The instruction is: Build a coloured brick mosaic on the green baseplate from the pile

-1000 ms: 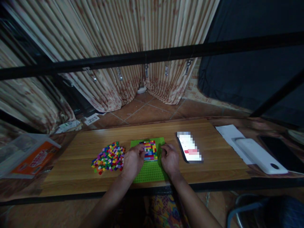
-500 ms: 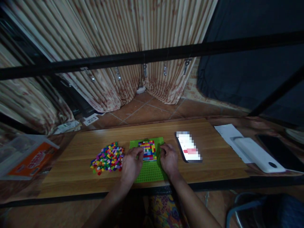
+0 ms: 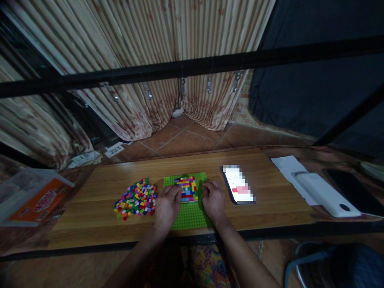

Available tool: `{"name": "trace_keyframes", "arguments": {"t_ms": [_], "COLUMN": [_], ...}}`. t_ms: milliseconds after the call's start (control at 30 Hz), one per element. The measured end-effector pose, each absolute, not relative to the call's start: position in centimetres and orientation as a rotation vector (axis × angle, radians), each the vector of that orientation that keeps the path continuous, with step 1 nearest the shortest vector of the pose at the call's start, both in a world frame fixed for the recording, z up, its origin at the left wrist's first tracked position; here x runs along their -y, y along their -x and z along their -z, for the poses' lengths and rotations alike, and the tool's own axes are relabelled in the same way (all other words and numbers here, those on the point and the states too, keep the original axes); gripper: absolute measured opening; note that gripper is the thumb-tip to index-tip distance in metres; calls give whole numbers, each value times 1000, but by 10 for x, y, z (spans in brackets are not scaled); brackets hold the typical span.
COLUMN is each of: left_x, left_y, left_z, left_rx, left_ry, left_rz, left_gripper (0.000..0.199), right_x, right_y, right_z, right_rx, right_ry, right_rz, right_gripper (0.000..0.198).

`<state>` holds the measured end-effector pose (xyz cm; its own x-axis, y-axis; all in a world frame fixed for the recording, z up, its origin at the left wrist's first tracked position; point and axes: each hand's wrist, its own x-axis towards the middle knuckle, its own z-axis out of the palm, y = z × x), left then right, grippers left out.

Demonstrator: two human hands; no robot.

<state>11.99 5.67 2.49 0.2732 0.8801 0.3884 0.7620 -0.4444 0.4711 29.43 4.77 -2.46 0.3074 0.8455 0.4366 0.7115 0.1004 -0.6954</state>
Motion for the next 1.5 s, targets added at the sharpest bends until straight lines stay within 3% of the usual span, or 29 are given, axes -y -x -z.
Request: {"name": "trace_keyframes", "arguments": {"t_ms": [633, 833, 1233, 1500], "left_x": [-60, -51, -14, -6], "left_y": [-121, -111, -24, -28], "left_z": [-24, -20, 3, 5], "left_rx": [-1542, -1524, -1891, -1935], "left_ry": [-2436, -2306, -2229, -2268], "left_rz": [-846, -1053, -1091, -999], "left_gripper": [17, 20, 17, 15], "right_x": [-48, -49, -48, -48], "right_y": [-295, -296, -298, -302], "right_z": [27, 29, 30, 32], "right_rx": [1450, 1457, 1467, 1503], "right_ry": [1622, 1622, 1620, 1627], "right_rz": [-183, -163, -146, -114], "right_gripper": [25, 25, 25, 26]}}
